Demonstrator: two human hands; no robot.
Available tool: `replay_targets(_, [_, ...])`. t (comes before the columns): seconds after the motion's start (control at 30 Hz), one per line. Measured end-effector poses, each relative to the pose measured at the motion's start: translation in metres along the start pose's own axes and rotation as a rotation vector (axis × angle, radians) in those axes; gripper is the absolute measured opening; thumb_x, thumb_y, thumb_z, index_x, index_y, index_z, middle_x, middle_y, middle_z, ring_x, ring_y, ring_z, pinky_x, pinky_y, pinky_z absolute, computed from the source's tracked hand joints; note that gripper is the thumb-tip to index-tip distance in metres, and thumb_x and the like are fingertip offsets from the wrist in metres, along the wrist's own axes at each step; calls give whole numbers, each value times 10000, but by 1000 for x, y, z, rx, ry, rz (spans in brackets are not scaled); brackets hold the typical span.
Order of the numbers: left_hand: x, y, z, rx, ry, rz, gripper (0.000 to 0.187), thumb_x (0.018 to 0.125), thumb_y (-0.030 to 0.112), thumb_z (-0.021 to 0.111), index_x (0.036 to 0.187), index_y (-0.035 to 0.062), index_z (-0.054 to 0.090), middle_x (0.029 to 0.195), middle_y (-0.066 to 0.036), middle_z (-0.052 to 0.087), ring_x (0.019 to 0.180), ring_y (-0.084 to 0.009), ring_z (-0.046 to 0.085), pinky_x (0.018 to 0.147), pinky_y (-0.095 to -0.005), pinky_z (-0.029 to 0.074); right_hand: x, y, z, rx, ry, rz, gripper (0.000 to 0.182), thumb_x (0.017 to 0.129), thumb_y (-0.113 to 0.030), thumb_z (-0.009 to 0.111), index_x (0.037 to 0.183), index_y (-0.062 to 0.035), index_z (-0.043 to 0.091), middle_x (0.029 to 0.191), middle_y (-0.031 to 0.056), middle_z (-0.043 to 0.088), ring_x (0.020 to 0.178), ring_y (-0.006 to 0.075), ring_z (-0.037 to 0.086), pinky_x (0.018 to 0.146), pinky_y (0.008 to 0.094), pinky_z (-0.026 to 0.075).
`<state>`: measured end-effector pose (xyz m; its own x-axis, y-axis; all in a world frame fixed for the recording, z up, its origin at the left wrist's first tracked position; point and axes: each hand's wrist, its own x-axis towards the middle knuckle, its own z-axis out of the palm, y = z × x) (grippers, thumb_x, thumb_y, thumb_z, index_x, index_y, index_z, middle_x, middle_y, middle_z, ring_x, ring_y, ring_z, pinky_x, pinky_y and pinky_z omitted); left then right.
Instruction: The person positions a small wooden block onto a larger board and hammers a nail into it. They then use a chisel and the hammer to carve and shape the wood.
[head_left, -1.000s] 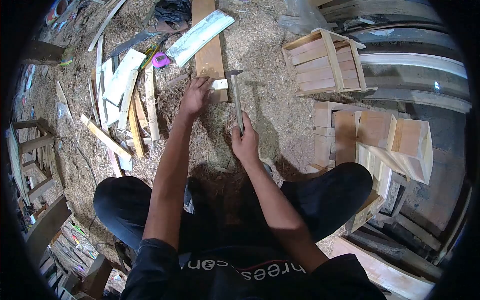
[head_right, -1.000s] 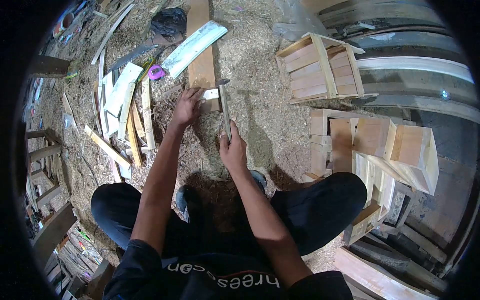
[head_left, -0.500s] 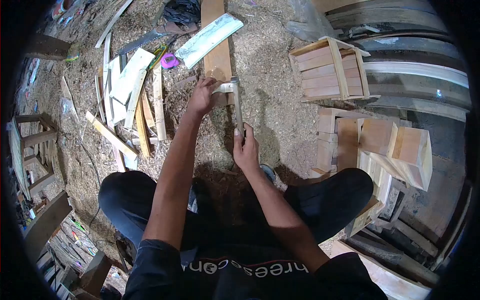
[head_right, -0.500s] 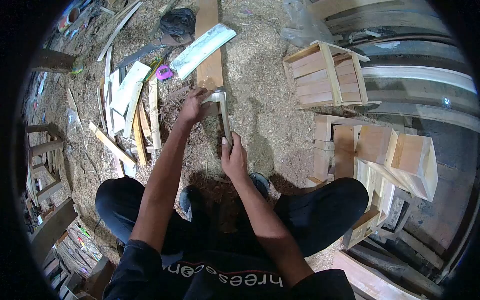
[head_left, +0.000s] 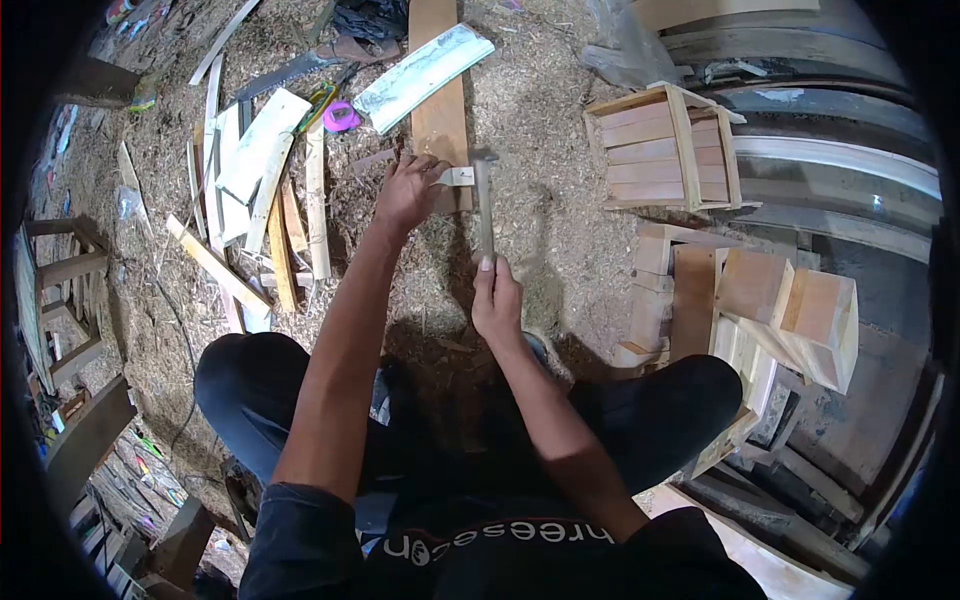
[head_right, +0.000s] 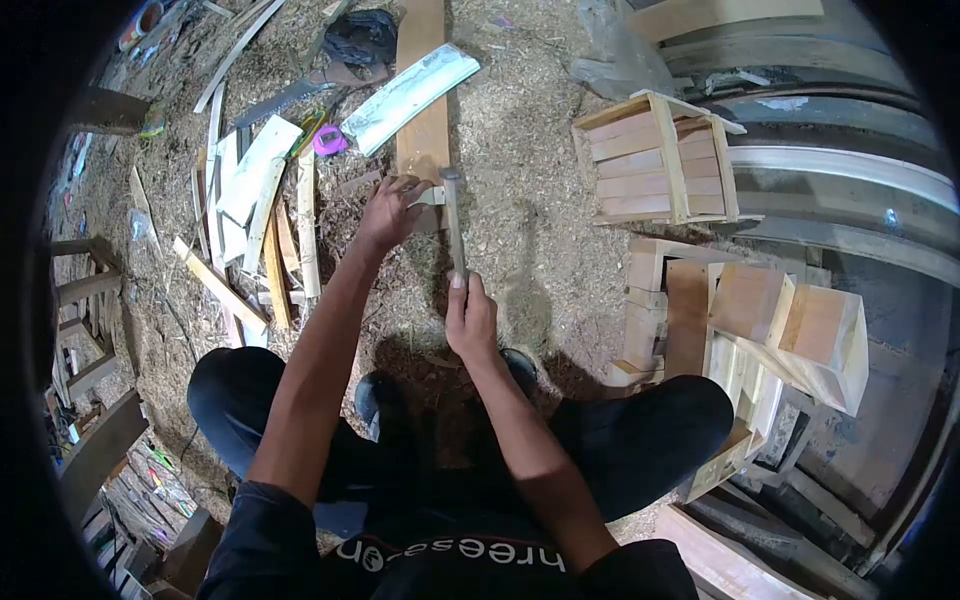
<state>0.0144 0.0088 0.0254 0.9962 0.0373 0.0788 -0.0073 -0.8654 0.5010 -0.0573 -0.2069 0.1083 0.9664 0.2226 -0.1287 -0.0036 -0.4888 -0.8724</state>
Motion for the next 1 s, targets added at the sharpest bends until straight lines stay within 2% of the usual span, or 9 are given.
replay_targets(0.13, [7,-3,-2,-7,-39,-51,395,862,220,648,1254,183,606,1285,-25,586,1232,-291,507,1048,-512,404,12,-10,-2,82,0,-60,333,1045,-295,443,1080,-14,618,696,145,638,638,365,643,592,441,472])
replay_targets(0.2, [7,-5,0,10,-23,-9,387,868,238,650,1249,187,609,1294,-28,582,1237,-294,501,1047,-513,400,11,19,4,-249,-80,112,339,1052,-297,428,1091,-15,612,668,109,591,575,254,599,559,393,448])
replay_targets(0.27, [9,-9,3,-6,-8,-5,389,870,243,652,1252,188,609,1294,-28,582,1238,-294,501,1050,-512,397,12,24,-2,-261,-64,111,343,1054,-304,420,1085,-16,604,691,115,597,594,248,612,561,397,452])
replay_targets(0.37, [6,-4,3,-27,-36,-27,399,866,250,661,1257,189,609,1294,-30,583,1239,-295,501,1055,-511,391,13,0,-7,-70,-7,30,278,1038,-273,458,1029,-23,580,682,185,621,660,399,654,570,488,463])
replay_targets(0.73, [8,-9,6,-66,33,-47,419,817,217,721,1225,157,642,1263,-49,604,1221,-306,515,1052,-490,401,18,-16,-3,-209,-76,9,249,1031,-265,460,1044,-31,543,678,245,592,657,461,627,566,519,447])
replay_targets(0.8, [9,-13,8,-114,38,-32,444,785,208,748,1214,140,652,1247,-78,608,1200,-315,525,1033,-483,416,18,-10,-2,-302,-140,229,261,1031,-265,462,1044,-10,512,701,274,604,691,501,618,544,552,448])
replay_targets(0.87, [11,-14,5,-154,42,-32,432,772,203,758,1189,133,667,1241,-93,608,1188,-323,530,1020,-476,426,25,-37,-10,-319,-171,269,281,1031,-270,460,1101,-6,523,734,287,617,722,498,632,572,550,467])
replay_targets(0.93, [8,-17,12,-202,35,-33,421,759,197,768,1165,127,681,1236,-109,607,1176,-331,536,1006,-470,437,28,-56,-14,-147,-82,40,303,1033,-274,450,1146,-1,518,744,300,620,731,495,639,609,558,481])
replay_targets(1.0, [11,-26,20,-227,137,39,392,752,184,770,1132,112,701,1209,-121,617,1146,-348,547,985,-461,453,27,-47,-13,-119,-94,-30,327,1039,-287,435,1157,5,520,757,303,627,749,483,651,634,563,489])
